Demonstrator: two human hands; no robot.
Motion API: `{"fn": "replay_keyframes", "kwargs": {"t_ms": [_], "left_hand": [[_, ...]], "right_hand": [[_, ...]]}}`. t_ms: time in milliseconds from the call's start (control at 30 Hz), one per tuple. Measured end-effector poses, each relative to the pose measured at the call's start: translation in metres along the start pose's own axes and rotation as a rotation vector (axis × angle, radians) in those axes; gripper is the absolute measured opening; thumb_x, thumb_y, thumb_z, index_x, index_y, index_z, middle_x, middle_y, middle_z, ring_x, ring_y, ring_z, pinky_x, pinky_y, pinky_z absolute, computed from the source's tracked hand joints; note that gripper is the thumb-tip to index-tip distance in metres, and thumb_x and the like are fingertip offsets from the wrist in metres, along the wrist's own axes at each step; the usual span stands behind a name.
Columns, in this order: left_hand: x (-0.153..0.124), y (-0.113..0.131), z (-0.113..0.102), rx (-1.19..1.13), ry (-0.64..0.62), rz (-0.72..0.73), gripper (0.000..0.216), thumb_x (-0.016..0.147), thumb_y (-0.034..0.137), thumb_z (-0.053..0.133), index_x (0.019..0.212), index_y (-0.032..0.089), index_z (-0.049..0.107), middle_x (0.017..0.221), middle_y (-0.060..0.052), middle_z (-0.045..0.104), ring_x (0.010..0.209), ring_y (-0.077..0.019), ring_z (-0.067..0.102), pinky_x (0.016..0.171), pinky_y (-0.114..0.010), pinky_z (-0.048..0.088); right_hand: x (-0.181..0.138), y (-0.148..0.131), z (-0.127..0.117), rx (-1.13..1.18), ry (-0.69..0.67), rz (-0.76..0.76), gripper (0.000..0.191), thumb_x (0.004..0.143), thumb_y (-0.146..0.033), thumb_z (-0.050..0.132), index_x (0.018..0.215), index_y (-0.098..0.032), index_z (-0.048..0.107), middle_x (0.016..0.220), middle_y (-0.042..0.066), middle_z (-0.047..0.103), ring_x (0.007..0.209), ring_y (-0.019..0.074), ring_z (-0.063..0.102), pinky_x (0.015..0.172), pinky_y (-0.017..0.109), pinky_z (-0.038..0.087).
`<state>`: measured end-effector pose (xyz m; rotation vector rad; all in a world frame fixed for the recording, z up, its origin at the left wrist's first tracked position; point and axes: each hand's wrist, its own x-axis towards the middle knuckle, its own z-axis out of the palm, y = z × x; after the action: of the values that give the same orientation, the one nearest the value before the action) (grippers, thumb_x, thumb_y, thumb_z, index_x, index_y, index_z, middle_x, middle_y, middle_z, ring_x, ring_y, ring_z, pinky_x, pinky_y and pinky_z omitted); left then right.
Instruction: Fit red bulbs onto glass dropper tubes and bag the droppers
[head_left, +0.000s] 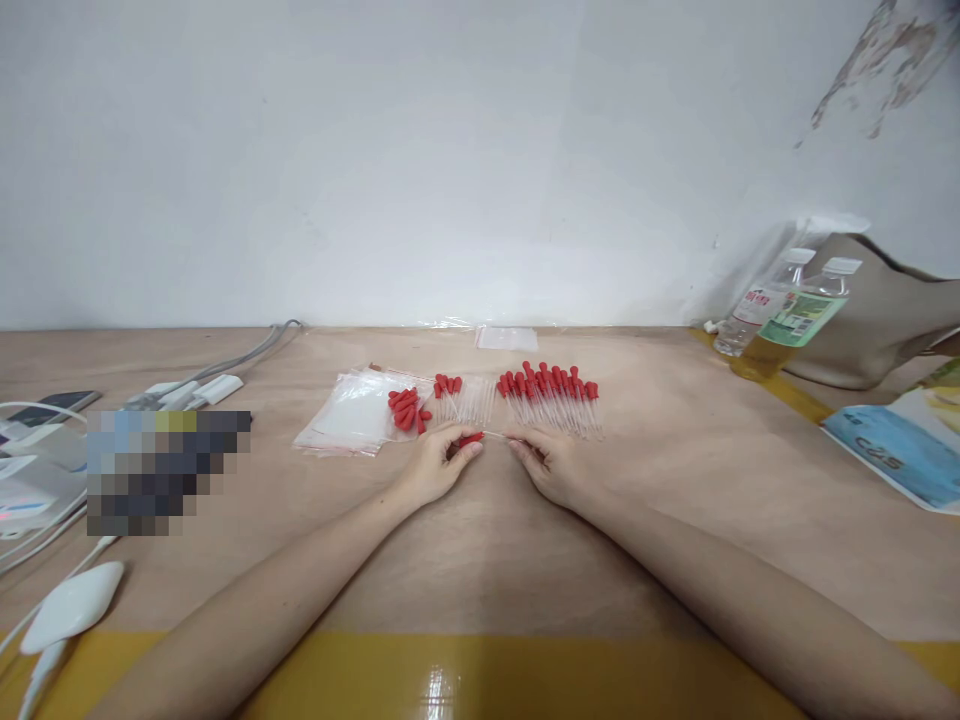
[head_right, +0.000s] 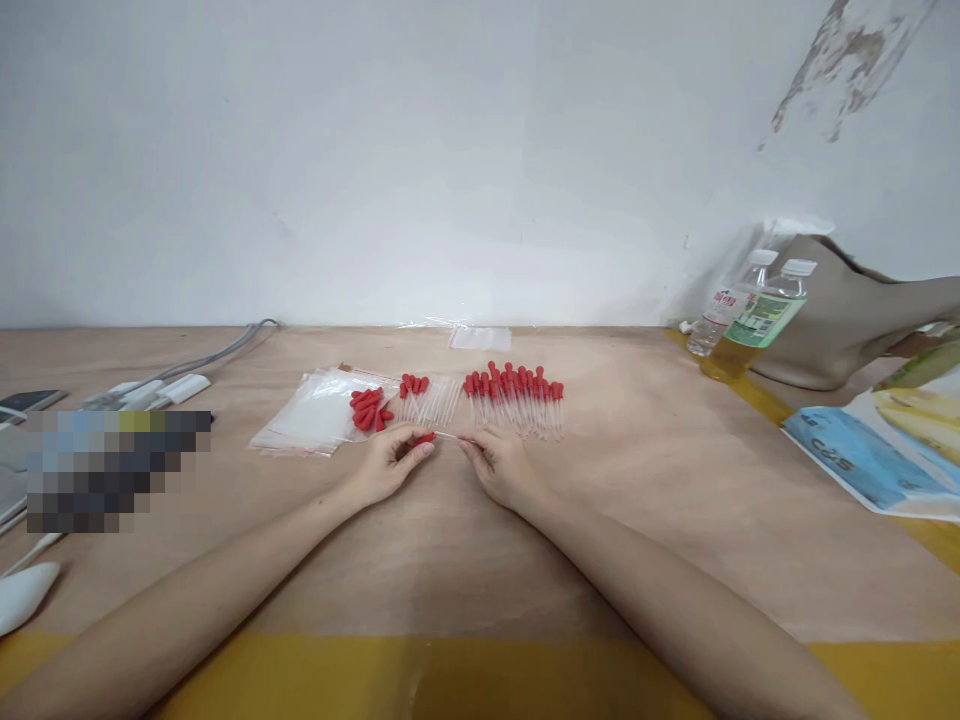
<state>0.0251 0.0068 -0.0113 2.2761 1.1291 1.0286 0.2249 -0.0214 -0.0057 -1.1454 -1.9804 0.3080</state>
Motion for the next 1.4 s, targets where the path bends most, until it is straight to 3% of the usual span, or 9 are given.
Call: {"fn": "replay_keyframes", "kwargs": {"t_ms": [233,400,567,733,933,1100,1267,1400], "left_hand": [[-0.001,-0.002,0.001,-0.085,-0.033,-0.043,0.025,0.083,0.036,0.047,0.087,0.016,0.063,0.063,0.0,0.058,0.055,-0.0106,0.051,0.054,-0.022,0.041],[-0.001,0.002,-0.004,-0.101,-0.05,0.04,0.019,0.082,0.03,0.049,0.085,0.017,0.063,0.074,-0.002,0.062,0.067,-0.0127,0.055,0.061,-0.022,0.042],[-0.003,0.008,-0.007,-0.1,-0.118,0.096,0.019,0.083,0.029,0.049,0.084,0.017,0.063,0.077,-0.003,0.063,0.07,-0.0131,0.056,0.064,-0.023,0.043],[-0.006,0.012,-0.009,-0.03,-0.227,0.123,0.018,0.083,0.028,0.048,0.084,0.018,0.063,0.075,-0.002,0.063,0.068,-0.0124,0.055,0.063,-0.022,0.042],[-0.008,0.014,-0.008,0.044,-0.215,0.161,0.018,0.084,0.028,0.047,0.083,0.017,0.062,0.074,-0.002,0.061,0.068,-0.0127,0.054,0.063,-0.023,0.04],[-0.009,0.016,-0.009,0.11,-0.262,0.193,0.018,0.084,0.029,0.048,0.085,0.016,0.06,0.074,-0.002,0.06,0.069,-0.0127,0.053,0.063,-0.023,0.04],[-0.009,0.018,-0.009,0.149,-0.282,0.214,0.02,0.085,0.031,0.045,0.082,0.015,0.058,0.073,-0.002,0.057,0.067,-0.012,0.051,0.062,-0.022,0.039],[-0.008,0.016,-0.008,0.167,-0.288,0.22,0.022,0.085,0.032,0.044,0.079,0.015,0.057,0.072,-0.002,0.056,0.066,-0.0122,0.051,0.062,-0.023,0.039]], "right_hand": [[0.0,0.003,0.0,0.081,-0.095,-0.002,0.024,0.084,-0.027,0.044,0.099,-0.027,0.063,0.098,0.0,0.066,0.089,0.0148,0.06,0.081,0.03,0.044],[0.001,0.008,-0.001,0.035,-0.15,-0.022,0.021,0.083,-0.025,0.048,0.096,-0.027,0.064,0.094,0.0,0.067,0.086,0.0153,0.06,0.086,0.034,0.036],[0.004,0.016,-0.006,-0.086,-0.193,-0.094,0.021,0.084,-0.028,0.047,0.096,-0.027,0.065,0.085,0.0,0.068,0.069,0.0133,0.057,0.078,0.033,0.031],[0.004,0.017,-0.015,-0.205,-0.267,-0.201,0.025,0.087,-0.029,0.042,0.097,-0.027,0.064,0.084,0.001,0.067,0.07,0.0134,0.056,0.074,0.031,0.027],[0.002,0.014,-0.013,-0.36,-0.224,-0.3,0.026,0.087,-0.026,0.039,0.093,-0.024,0.064,0.08,0.002,0.065,0.066,0.0124,0.052,0.07,0.03,0.023],[-0.001,0.007,-0.009,-0.354,-0.202,-0.371,0.025,0.086,-0.021,0.04,0.088,-0.02,0.064,0.073,0.002,0.065,0.059,0.0109,0.048,0.064,0.03,0.02],[-0.001,0.0,-0.006,-0.325,-0.233,-0.345,0.025,0.086,-0.02,0.039,0.095,-0.021,0.062,0.076,0.002,0.066,0.059,0.0108,0.048,0.065,0.03,0.021],[0.001,-0.003,-0.004,-0.333,-0.307,-0.279,0.024,0.086,-0.021,0.038,0.084,-0.02,0.063,0.073,0.0,0.066,0.058,0.0103,0.047,0.067,0.029,0.023]]}}
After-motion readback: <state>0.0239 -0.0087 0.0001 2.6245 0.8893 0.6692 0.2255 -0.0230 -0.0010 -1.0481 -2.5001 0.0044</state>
